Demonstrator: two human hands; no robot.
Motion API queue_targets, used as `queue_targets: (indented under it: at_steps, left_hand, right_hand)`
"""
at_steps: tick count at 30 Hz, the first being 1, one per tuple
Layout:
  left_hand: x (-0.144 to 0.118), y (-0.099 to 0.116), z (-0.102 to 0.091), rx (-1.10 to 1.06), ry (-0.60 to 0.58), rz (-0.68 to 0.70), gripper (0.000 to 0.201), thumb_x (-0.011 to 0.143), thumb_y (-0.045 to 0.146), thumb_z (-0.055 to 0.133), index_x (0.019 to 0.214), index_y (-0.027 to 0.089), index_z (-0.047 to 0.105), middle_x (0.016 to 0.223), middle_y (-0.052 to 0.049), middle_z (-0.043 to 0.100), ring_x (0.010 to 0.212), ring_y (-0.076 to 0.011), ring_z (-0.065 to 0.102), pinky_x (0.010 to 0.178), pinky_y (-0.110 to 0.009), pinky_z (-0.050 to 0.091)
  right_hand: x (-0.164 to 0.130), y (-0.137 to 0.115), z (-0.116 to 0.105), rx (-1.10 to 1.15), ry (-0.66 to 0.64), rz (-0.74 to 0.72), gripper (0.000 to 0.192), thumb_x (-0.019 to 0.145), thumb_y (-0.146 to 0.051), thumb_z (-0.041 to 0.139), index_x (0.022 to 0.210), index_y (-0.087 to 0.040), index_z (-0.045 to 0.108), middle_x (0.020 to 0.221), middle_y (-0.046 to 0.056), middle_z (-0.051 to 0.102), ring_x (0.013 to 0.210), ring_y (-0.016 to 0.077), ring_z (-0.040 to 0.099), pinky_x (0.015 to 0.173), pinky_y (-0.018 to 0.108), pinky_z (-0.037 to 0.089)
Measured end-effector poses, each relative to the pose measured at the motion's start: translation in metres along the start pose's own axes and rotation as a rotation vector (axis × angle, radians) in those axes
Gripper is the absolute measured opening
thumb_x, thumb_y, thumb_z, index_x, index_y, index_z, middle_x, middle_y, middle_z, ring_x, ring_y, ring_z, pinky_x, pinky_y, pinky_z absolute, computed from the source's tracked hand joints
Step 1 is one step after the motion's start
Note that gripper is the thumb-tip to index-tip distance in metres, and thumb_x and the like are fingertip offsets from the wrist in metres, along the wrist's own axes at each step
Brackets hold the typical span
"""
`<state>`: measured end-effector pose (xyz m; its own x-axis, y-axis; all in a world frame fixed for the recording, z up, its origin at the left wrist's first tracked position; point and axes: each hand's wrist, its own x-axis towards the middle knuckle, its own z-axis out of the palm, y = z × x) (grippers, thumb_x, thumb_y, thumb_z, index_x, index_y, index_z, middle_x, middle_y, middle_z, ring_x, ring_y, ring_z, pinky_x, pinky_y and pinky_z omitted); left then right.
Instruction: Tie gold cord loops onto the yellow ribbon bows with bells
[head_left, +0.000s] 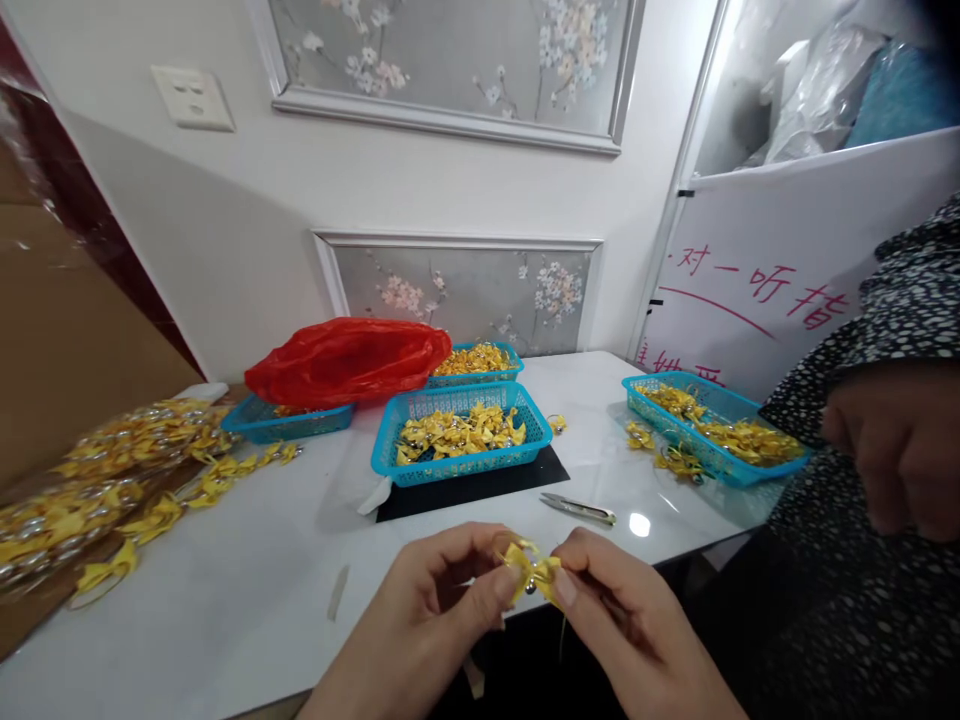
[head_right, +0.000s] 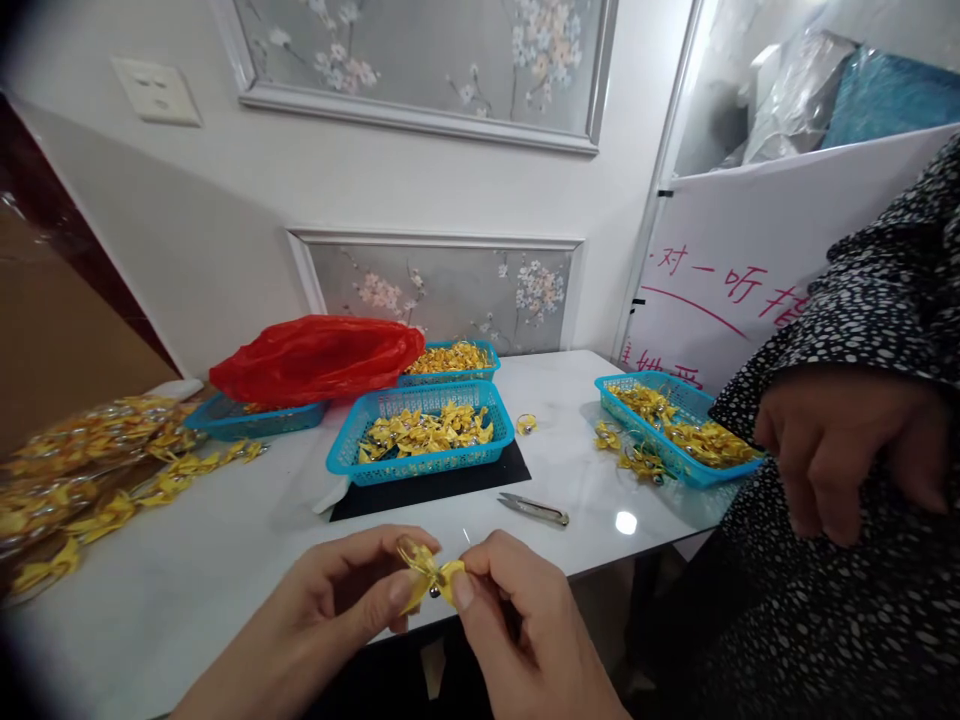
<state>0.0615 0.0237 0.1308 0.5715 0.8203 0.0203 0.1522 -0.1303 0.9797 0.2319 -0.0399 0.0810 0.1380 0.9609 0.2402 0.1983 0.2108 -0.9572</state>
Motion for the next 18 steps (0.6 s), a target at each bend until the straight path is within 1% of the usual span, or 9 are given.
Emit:
queue_targets:
  at_steps: [2, 4, 7, 9, 12, 15, 18]
  left_hand:
    - [0.000, 0.001, 0.005, -0.053, -0.009, -0.021, 0.024, 0.082, 0.043, 0.069, 0.081, 0.019, 0.069, 0.064, 0.003, 0.057, 0.061, -0.0128, 0.048, 0.057, -0.021, 0.039]
    - [0.000, 0.001, 0.009, -0.085, 0.017, -0.033, 0.028, 0.079, 0.045, 0.071, 0.072, 0.019, 0.064, 0.059, 0.004, 0.053, 0.057, -0.0124, 0.045, 0.055, -0.021, 0.037]
    - [-0.002, 0.000, 0.013, -0.060, 0.066, -0.041, 0.033, 0.077, 0.050, 0.070, 0.070, 0.019, 0.062, 0.060, 0.004, 0.052, 0.056, -0.0129, 0.044, 0.052, -0.022, 0.036]
    - [-0.004, -0.003, 0.015, -0.024, 0.101, -0.011, 0.034, 0.079, 0.052, 0.068, 0.071, 0.019, 0.064, 0.062, 0.003, 0.053, 0.058, -0.0135, 0.045, 0.053, -0.022, 0.037]
    - [-0.005, -0.008, 0.017, -0.026, 0.126, 0.020, 0.031, 0.080, 0.050, 0.070, 0.073, 0.019, 0.067, 0.065, 0.001, 0.057, 0.062, -0.0148, 0.049, 0.057, -0.023, 0.040]
    - [-0.003, -0.011, 0.019, -0.107, 0.116, 0.010, 0.029, 0.079, 0.048, 0.073, 0.076, 0.020, 0.070, 0.067, 0.000, 0.063, 0.064, -0.0154, 0.053, 0.058, -0.023, 0.043]
    - [-0.001, -0.008, 0.022, -0.232, 0.101, 0.011, 0.030, 0.076, 0.048, 0.077, 0.072, 0.020, 0.070, 0.065, 0.000, 0.065, 0.061, -0.0145, 0.054, 0.058, -0.022, 0.044]
  right_hand:
    - [-0.001, 0.000, 0.002, -0.024, 0.034, -0.016, 0.037, 0.093, -0.055, 0.050, 0.080, -0.021, 0.059, 0.072, 0.001, 0.050, 0.066, 0.0160, 0.045, 0.062, 0.027, 0.038]
    - [-0.002, -0.001, 0.003, -0.053, 0.042, -0.039, 0.037, 0.094, -0.053, 0.049, 0.080, -0.021, 0.059, 0.073, 0.001, 0.052, 0.067, 0.0166, 0.047, 0.062, 0.028, 0.038]
    - [-0.002, -0.005, 0.003, -0.090, 0.024, -0.064, 0.036, 0.094, -0.050, 0.049, 0.076, -0.021, 0.057, 0.070, 0.001, 0.051, 0.064, 0.0156, 0.046, 0.059, 0.027, 0.037]
    - [-0.001, -0.006, 0.005, -0.131, 0.057, -0.076, 0.036, 0.094, -0.047, 0.050, 0.071, -0.021, 0.054, 0.065, 0.000, 0.048, 0.060, 0.0143, 0.044, 0.055, 0.027, 0.034]
    - [0.001, -0.003, 0.008, -0.196, 0.163, -0.140, 0.034, 0.094, -0.040, 0.051, 0.066, -0.021, 0.051, 0.061, -0.002, 0.045, 0.054, 0.0125, 0.040, 0.052, 0.028, 0.029]
    - [0.004, 0.002, 0.013, -0.193, 0.226, -0.206, 0.034, 0.095, -0.036, 0.048, 0.065, -0.021, 0.050, 0.060, -0.002, 0.044, 0.053, 0.0121, 0.040, 0.052, 0.028, 0.029]
    - [0.005, 0.004, 0.016, -0.176, 0.262, -0.252, 0.034, 0.095, -0.036, 0.048, 0.065, -0.021, 0.051, 0.059, -0.002, 0.045, 0.052, 0.0119, 0.041, 0.051, 0.028, 0.028]
